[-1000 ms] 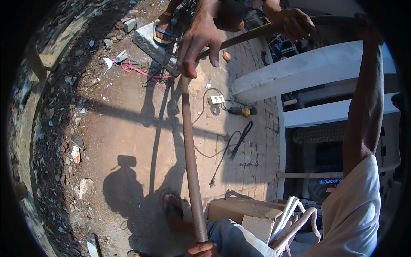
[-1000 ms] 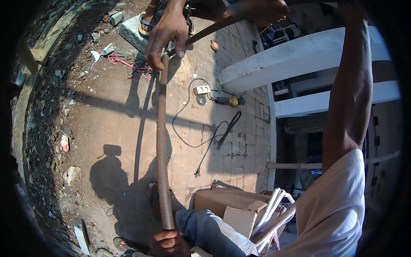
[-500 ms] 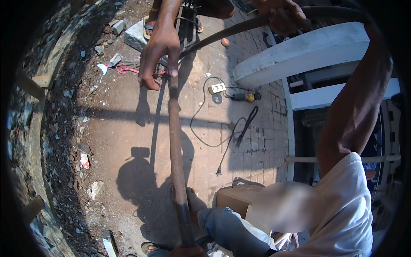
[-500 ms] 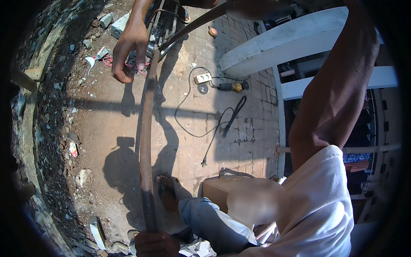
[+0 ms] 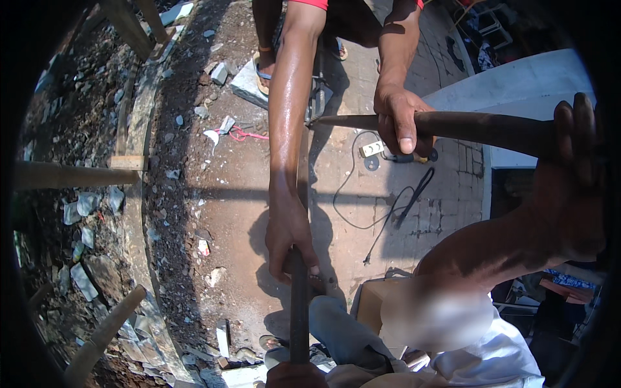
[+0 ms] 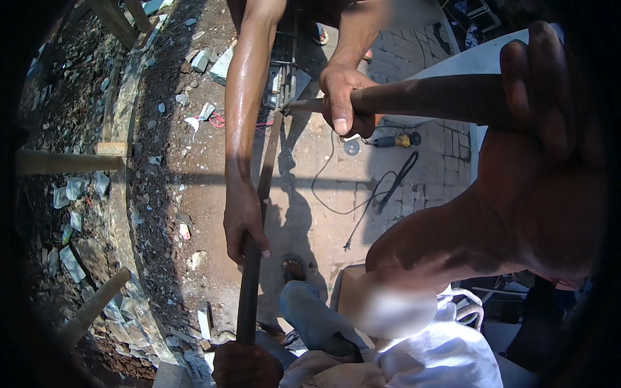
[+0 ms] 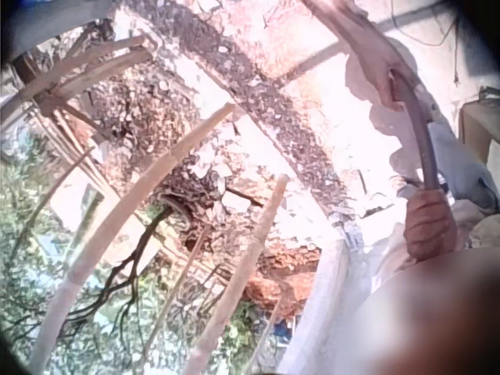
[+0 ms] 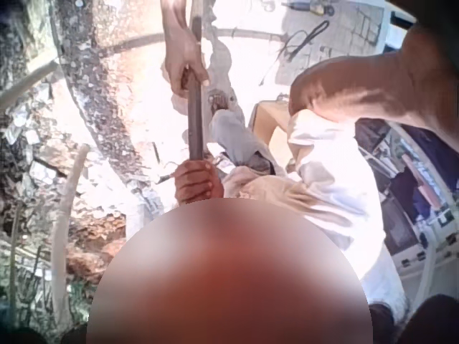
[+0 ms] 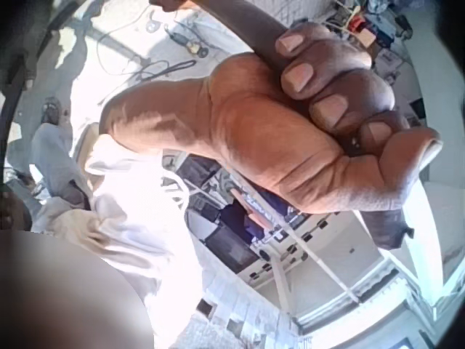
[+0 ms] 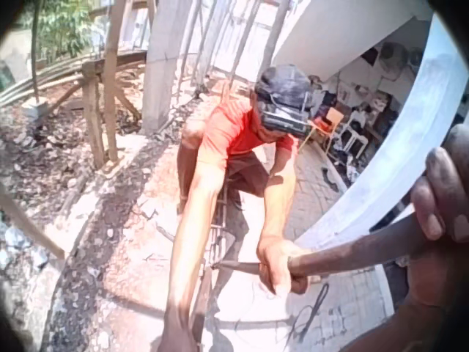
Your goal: The person bends a long metal rod by hand, then uses an angle grinder to cut the rod while kneeling on the ground. Sparks are visible during cutting. The person handles the rod and grinder with both hands.
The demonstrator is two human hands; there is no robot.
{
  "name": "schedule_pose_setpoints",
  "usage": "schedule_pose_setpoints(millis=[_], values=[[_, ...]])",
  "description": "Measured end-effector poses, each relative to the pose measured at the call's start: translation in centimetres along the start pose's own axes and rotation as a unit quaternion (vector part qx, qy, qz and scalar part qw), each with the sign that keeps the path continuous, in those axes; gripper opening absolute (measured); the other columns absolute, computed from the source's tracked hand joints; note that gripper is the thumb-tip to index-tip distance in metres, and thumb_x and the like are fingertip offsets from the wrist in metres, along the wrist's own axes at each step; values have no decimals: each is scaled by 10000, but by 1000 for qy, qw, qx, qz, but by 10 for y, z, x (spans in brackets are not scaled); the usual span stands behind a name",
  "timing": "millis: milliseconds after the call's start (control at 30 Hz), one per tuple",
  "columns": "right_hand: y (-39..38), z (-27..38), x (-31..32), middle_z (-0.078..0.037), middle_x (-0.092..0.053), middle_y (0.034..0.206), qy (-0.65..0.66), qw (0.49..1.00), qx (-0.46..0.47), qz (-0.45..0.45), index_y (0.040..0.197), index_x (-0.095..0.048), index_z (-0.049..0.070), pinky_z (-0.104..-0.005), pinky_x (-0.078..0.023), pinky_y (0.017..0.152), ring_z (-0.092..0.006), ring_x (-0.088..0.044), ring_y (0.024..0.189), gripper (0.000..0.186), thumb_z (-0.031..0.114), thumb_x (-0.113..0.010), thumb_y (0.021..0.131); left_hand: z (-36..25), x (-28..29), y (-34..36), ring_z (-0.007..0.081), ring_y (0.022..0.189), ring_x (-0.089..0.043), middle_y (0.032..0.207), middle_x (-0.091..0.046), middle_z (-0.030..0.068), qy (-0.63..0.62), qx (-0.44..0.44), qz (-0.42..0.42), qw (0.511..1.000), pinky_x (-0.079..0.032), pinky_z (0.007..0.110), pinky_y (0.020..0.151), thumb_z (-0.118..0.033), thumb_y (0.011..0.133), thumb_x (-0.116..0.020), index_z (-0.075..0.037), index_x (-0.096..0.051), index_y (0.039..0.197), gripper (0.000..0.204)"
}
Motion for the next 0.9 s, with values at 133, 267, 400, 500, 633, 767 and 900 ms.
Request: schedule_pose_setpoints(millis=[133,267,400,500,633,767,900], values=[[6,7,-7,-1,-356,621,43,998,-41,-1,702,-393,134,-298,-345,556,-138,-333,535,229,220,-491,891,-17,-41,40,205,380,-433,495,-443,54,-240,-53,41,968,-444,367,451,-490,878,-489,-58,-435,595,520],[13,5,-7,5,-365,613,-16,999,-9,27,768,-432,150,-268,-347,560,-108,-356,538,196,251,-479,929,-26,-60,61,214,398,-442,504,-462,69,-240,-63,51,967,-430,386,469,-534,922,-434,-58,-452,599,576],[10,1,-6,10,-392,616,28,1000,-2,0,767,-430,154,-279,-354,554,-100,-371,532,216,253,-484,951,-38,-80,72,222,410,-440,490,-445,67,-242,-56,44,968,-413,393,476,-555,919,-445,-65,-441,571,601],[11,4,-12,6,-450,636,-16,999,5,38,779,-438,149,-280,-375,564,-102,-430,543,207,230,-524,949,-49,-102,97,216,412,-433,478,-431,70,-212,-11,75,974,-396,371,473,-527,903,-484,-71,-415,544,585],[28,2,-16,-37,-520,567,-22,996,-10,82,699,-494,89,-298,-447,495,-163,-517,480,240,181,-682,815,-59,-151,158,241,503,-526,579,-488,87,-254,-9,180,950,-455,397,543,-376,974,-428,-80,-474,682,419],[45,-7,-14,-11,-575,603,13,991,-12,135,634,-576,112,-319,-501,507,-172,-586,526,229,143,-802,657,-57,-217,223,154,388,-327,471,-340,42,-225,29,138,964,-367,320,461,-449,1023,-256,-102,-389,566,589],[51,-7,1,-10,-590,625,9,992,-54,114,631,-570,118,-359,-534,553,-178,-600,538,301,257,-837,644,-60,-282,258,149,387,-309,457,-314,28,-215,80,172,958,-361,308,459,-436,1019,-297,-126,-355,544,570]])
Point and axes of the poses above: each hand's wrist, its own y-axis towards the middle knuckle, its own x-axis out of the back of the hand, z = x × y, the point moved 4 cm from there along y, towards the middle knuckle
